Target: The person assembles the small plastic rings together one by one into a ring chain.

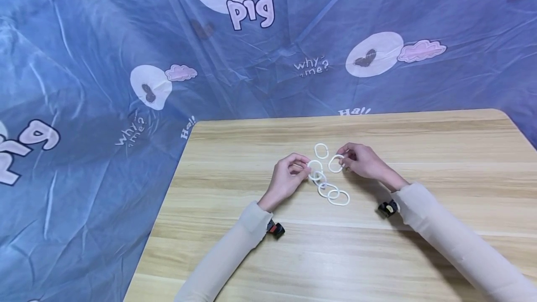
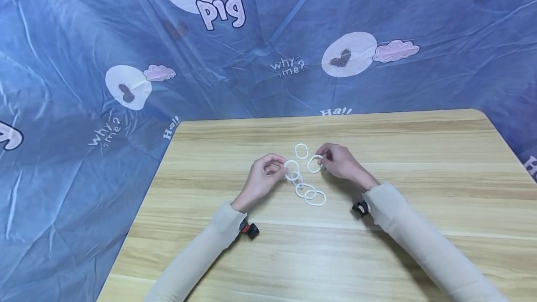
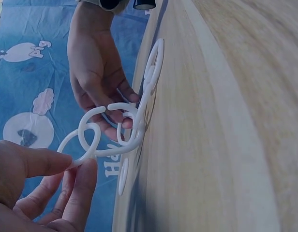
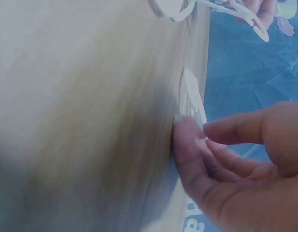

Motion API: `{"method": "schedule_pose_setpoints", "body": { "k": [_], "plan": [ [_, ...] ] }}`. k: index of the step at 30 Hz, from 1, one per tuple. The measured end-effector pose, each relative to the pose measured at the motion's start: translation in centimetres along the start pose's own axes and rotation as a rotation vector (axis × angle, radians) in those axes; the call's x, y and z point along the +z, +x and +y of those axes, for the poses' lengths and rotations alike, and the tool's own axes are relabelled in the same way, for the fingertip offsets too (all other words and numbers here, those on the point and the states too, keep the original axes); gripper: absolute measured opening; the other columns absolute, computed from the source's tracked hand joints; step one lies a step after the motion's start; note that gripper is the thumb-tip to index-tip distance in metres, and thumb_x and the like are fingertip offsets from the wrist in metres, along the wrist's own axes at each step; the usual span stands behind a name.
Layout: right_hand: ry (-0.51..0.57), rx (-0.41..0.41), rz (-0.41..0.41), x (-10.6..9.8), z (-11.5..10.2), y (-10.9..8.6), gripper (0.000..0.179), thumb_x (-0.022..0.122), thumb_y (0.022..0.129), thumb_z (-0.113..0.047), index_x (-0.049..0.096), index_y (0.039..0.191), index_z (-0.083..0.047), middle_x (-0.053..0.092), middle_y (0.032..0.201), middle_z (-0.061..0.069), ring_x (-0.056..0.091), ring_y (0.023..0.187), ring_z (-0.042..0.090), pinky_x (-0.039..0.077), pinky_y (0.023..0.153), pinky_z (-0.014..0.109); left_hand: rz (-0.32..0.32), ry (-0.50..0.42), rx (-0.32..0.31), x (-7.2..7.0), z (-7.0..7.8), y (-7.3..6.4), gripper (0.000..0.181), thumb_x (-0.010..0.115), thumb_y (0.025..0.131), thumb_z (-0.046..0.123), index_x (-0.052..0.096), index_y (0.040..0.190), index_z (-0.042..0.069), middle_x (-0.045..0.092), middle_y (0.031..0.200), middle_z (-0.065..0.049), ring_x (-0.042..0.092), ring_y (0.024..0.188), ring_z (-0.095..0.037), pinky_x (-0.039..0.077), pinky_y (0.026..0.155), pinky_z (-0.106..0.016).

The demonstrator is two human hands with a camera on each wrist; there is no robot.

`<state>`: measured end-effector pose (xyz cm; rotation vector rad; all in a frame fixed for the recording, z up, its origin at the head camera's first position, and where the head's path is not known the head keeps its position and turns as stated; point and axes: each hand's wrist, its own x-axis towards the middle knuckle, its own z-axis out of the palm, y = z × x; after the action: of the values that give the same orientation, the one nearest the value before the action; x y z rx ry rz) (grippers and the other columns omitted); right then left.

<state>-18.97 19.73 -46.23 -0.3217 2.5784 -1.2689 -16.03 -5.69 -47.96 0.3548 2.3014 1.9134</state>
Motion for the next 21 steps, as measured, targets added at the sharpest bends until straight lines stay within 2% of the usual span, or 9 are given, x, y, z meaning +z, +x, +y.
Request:
{"method": "schedule_pose_setpoints", "body": {
  "k": [5, 11, 17, 21],
  "plan": [
    [0.058, -0.014, 0.004, 0.0, 0.1, -0.3, 0.024, 0.059, 0.098, 0.006, 0.060, 0.122, 0.011, 0.070, 0.103, 0.026, 0.070, 0.084, 0.019, 0.065, 0.070, 0.025, 0.005, -0.012, -0.005, 0.0, 0.0, 0.0, 0.021, 0.074, 0.094, 0.001, 0.070, 0.114, -0.002, 0.071, 0.107, -0.027, 0.074, 0.093, -0.047, 0.068, 0.081, -0.039],
    [0.064, 0.009, 0.024, -0.2, -0.4, -0.8, 0.028, 0.062, 0.099, 0.002, 0.061, 0.127, 0.004, 0.069, 0.109, 0.024, 0.070, 0.088, 0.025, 0.064, 0.068, 0.027, -0.003, -0.003, -0.019, 0.0, 0.2, 0.0, 0.020, 0.073, 0.094, 0.000, 0.070, 0.114, -0.001, 0.071, 0.106, -0.024, 0.074, 0.092, -0.043, 0.067, 0.078, -0.029],
    [0.075, -0.053, 0.080, -0.5, -1.1, -1.2, 0.028, 0.062, 0.098, 0.002, 0.063, 0.126, 0.004, 0.071, 0.112, 0.026, 0.071, 0.092, 0.028, 0.062, 0.072, 0.022, -0.004, -0.001, -0.023, 0.1, 0.4, 0.0, 0.020, 0.073, 0.094, -0.001, 0.070, 0.114, -0.001, 0.071, 0.106, -0.024, 0.074, 0.091, -0.043, 0.067, 0.077, -0.027],
    [0.101, -0.071, 0.080, -0.5, -1.4, -1.3, 0.029, 0.062, 0.098, 0.003, 0.063, 0.127, 0.005, 0.071, 0.113, 0.026, 0.072, 0.094, 0.028, 0.062, 0.078, 0.022, 0.001, -0.011, -0.028, 0.1, 0.3, 0.0, 0.021, 0.073, 0.094, 0.001, 0.070, 0.115, -0.001, 0.071, 0.107, -0.025, 0.074, 0.092, -0.045, 0.066, 0.076, -0.026]
  ]
}}
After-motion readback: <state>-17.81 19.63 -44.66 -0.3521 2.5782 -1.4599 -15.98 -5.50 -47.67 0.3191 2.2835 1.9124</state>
